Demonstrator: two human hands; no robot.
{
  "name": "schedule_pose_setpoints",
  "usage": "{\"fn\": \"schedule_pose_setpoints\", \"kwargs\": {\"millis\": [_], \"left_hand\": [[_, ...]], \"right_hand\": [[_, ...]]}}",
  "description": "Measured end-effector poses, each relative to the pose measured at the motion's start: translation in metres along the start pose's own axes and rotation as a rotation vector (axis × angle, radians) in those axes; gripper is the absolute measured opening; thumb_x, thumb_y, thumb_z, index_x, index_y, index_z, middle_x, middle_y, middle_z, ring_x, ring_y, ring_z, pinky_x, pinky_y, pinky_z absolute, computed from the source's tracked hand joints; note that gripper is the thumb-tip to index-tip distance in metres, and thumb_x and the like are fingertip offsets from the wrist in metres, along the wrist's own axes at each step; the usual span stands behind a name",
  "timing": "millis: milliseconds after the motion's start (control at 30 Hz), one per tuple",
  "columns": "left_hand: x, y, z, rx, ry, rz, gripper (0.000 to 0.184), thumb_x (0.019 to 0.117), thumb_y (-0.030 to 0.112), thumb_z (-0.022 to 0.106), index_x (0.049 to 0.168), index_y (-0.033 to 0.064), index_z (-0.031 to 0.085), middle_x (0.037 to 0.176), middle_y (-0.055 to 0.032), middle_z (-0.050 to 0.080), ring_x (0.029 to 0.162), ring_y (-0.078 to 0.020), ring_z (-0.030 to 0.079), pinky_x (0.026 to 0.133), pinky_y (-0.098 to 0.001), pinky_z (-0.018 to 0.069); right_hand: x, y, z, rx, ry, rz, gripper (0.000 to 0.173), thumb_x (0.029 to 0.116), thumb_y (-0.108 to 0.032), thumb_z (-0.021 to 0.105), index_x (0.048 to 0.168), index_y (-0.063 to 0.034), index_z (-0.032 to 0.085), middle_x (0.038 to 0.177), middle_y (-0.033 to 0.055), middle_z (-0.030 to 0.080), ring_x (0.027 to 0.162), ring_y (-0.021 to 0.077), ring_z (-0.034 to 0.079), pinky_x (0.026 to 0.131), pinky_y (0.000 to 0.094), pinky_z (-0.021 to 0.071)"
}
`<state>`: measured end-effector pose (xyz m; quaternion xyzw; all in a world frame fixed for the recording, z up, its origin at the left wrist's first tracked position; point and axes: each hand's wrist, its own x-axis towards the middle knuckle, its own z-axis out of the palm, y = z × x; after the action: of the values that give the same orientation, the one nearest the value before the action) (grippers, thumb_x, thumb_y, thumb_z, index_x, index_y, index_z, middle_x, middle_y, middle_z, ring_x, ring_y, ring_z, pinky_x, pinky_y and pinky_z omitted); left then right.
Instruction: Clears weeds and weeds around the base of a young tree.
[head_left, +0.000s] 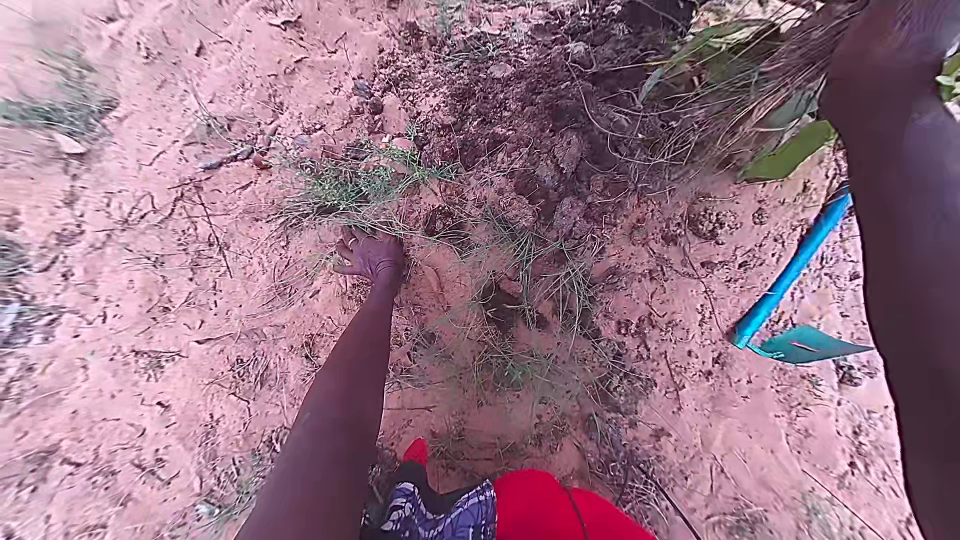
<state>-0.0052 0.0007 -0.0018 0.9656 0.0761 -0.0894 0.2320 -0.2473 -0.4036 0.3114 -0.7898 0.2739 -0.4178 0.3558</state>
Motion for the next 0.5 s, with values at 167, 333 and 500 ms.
{"fn": "schedule_pose_setpoints", "kwargs": {"millis": [167,333,500], "left_hand": [[0.008,-0.018,-0.026,-0.175,-0.314,0.124,0.075,0.1064,0.047,0.046,0.164,0.0066,0.019,0.172,-0.0178,0.006,0.158,-0.0402,-0.003,0.116,-0.0754,-0.0058],[-0.01,-0.03,-0.082,-0.752,-0.305,-0.016,0.039,0.1052,0.023,0.052,0.129,-0.0061,0.059,0.133,-0.0248,0.058,0.12,-0.0322,0.057,0.101,-0.0517,0.0466],[-0.062,0.014,-0.147,-0.47,-0.237,0.256,0.04,0.1052,0.034,0.051,0.121,0.0012,0.068,0.127,-0.0262,0.064,0.125,-0.0435,0.055,0.103,-0.0691,0.0347]], "right_hand": [[-0.055,-0.004,-0.018,-0.091,-0.249,0.394,0.037,0.1102,-0.025,0.05,0.136,0.0021,0.053,0.115,0.0098,0.066,0.096,0.0091,0.067,0.086,0.0279,0.056],[-0.083,-0.072,-0.051,-0.201,-0.279,0.392,0.033,0.111,-0.028,0.044,0.122,-0.0007,0.06,0.101,0.0042,0.072,0.079,0.0066,0.065,0.076,0.0289,0.054],[-0.114,-0.108,-0.085,0.019,-0.295,0.347,0.023,0.1108,-0.026,0.043,0.1,-0.0125,0.058,0.078,-0.0054,0.069,0.073,0.007,0.069,0.076,0.0293,0.0599]]}}
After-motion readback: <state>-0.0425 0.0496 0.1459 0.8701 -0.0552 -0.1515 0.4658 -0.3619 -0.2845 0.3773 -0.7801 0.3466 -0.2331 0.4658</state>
